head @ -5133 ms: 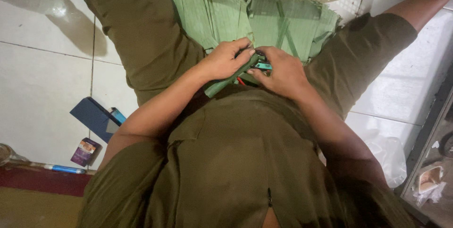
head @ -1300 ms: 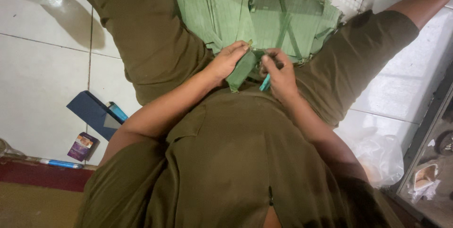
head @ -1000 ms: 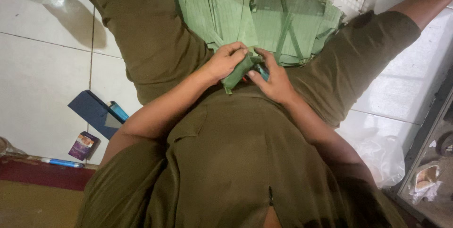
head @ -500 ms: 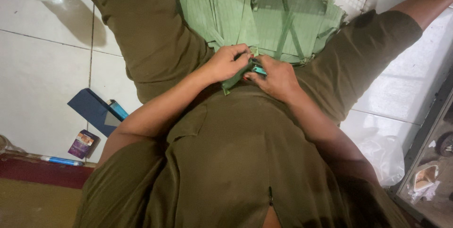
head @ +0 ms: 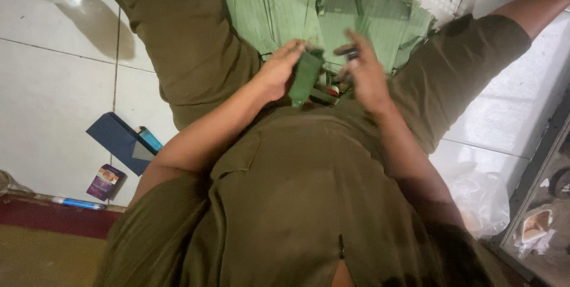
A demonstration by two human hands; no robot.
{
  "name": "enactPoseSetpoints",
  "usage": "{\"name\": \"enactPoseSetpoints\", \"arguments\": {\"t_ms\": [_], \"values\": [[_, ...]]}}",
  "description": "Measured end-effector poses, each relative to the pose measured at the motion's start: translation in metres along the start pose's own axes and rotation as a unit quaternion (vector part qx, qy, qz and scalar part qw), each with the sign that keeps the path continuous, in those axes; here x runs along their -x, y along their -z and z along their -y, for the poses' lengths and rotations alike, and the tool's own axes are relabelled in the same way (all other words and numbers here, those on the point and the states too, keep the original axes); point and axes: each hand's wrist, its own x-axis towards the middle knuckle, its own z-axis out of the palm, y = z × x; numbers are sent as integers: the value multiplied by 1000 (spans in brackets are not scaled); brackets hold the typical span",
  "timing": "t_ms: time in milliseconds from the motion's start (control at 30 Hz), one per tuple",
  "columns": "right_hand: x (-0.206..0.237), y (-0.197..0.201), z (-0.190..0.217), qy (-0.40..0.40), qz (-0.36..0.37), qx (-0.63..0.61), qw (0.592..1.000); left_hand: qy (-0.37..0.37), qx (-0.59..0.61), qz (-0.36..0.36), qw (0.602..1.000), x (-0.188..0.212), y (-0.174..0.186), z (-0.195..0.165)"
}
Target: The person sits cross-legged on the floor and repeatedly folds green leaves into small bundles using a handheld tool. The person places the finished bundles into a white plastic basket positioned between their legs.
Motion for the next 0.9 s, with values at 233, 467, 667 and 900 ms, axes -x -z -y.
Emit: {"name": "enactPoseSetpoints", "arguments": {"t_ms": [233,467,667,900], "values": [[1,-18,-21,-83,-9,-222,972,-136,88,61,985,-10,-29,-20],[-11,-39,-25,-17,-21,-284,958,-202,39,56,977,-37,-28,-8],[-16,-27,-10,12,-60,-250,966,-161,-159,-63,972,-53,18,-11],[-58,-11,19,-52,22,-39,998,-211,-817,-168,510,-20,22,15]]}}
